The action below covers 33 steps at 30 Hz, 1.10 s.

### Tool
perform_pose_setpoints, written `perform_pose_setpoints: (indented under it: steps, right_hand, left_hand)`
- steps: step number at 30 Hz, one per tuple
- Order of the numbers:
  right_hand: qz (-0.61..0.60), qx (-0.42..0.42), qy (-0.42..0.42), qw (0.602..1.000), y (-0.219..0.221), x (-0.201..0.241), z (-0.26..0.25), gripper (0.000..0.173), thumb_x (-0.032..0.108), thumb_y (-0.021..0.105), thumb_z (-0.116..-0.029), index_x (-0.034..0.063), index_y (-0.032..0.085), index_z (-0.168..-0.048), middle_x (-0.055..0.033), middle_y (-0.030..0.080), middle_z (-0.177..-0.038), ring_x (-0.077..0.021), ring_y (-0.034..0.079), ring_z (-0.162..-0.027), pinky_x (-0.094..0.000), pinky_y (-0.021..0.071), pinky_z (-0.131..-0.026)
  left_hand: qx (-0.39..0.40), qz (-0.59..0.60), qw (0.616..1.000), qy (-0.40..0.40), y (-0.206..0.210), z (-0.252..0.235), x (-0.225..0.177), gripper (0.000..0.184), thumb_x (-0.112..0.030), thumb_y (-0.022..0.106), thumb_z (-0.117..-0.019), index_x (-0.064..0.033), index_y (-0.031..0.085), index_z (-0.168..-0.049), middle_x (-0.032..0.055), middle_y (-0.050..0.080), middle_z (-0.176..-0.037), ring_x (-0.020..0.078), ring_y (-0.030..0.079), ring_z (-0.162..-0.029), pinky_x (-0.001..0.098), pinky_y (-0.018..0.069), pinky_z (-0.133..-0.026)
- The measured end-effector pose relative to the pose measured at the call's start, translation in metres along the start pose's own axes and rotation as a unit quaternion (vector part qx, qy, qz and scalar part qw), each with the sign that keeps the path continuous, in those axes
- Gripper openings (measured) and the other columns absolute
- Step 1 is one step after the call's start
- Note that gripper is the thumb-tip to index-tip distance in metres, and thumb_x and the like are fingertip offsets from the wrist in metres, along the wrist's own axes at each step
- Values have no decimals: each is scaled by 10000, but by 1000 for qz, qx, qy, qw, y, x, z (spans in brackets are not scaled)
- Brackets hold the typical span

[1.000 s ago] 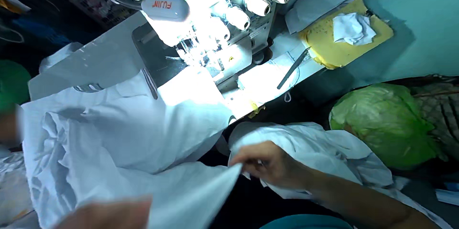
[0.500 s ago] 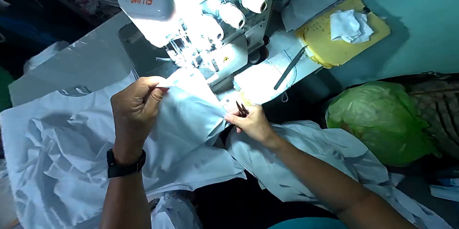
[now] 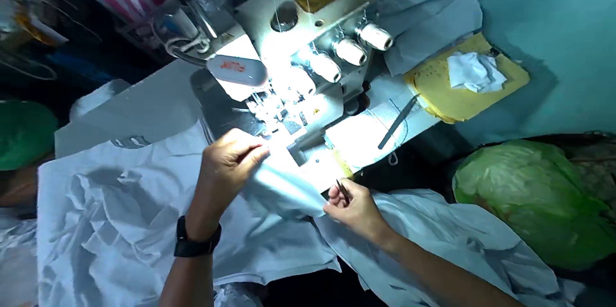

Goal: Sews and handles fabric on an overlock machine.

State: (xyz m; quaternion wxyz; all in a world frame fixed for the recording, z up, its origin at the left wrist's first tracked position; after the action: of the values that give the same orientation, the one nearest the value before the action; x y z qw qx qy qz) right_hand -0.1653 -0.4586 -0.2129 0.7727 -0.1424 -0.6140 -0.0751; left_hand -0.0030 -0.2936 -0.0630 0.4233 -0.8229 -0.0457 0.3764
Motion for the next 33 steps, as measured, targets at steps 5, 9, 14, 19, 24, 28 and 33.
perform_pose_setpoints:
  steps: [5,9,14,19,24,28,33]
  right_hand:
    - [-14,17,25,999,-1,-8,2,212,48,753,-771,14,628,-938,-1,649,-781,-5,589,-604,-158,499,-550]
    - [-22,22,13,999,0,-8,3,234,61,743,-771,18,650,-981,27,656,-766,20,575,-598,-136,478,-546]
    - [-27,139,-110,984,5,-4,15,127,110,714,-880,-16,730,-890,16,662,-756,72,509,-623,-94,411,-567]
    - [-33,95,-193,976,-7,15,9,95,84,683,-890,13,739,-859,7,722,-809,61,615,-704,-93,490,-627]
    - [-26,53,-232,971,-3,43,13,117,73,725,-837,12,717,-937,26,702,-784,84,576,-672,-64,453,-602]
    - [16,10,-255,967,2,60,-2,117,73,723,-812,9,681,-900,20,669,-741,79,552,-630,-67,442,-576]
    - [30,-33,-298,953,14,84,-38,103,35,702,-811,-32,710,-888,-19,695,-765,53,570,-653,-91,459,-598]
  left_hand:
    - [-13,-28,998,-54,5,2,-4,110,-137,704,-927,-54,776,-921,-14,658,-864,-36,584,-770,107,463,-698]
    - [-63,-76,991,-89,9,3,-8,74,-110,717,-906,-68,747,-960,5,648,-884,21,575,-713,170,476,-627]
    - [-83,-386,918,-45,60,33,-58,226,-109,584,-980,-23,759,-1094,208,718,-1091,389,684,-1024,572,499,-884]
    - [-132,-371,916,-75,73,37,-45,370,-177,426,-1040,-27,736,-1177,188,705,-1235,379,619,-1242,617,364,-1085]
    - [-99,-277,954,-51,52,25,-25,355,-169,434,-1031,-9,741,-1108,184,719,-1202,371,618,-1259,548,422,-1091]
    - [-53,-204,976,-53,34,6,-2,329,-141,482,-1008,52,681,-1186,214,677,-1287,337,614,-1280,498,440,-1096]
    - [-49,-169,980,-97,11,-24,26,220,-90,559,-1021,38,636,-1183,227,687,-1081,386,671,-1044,566,489,-964]
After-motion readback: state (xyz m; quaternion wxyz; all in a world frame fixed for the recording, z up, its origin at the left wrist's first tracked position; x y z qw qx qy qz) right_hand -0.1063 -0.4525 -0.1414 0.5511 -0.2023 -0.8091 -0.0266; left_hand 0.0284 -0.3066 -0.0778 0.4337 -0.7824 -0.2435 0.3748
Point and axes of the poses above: each hand's wrist, its own z-axis away from the middle knuckle, its own y-axis out of the palm, x = y × z, the point moved 7 cm from there along -z, towards the middle knuckle
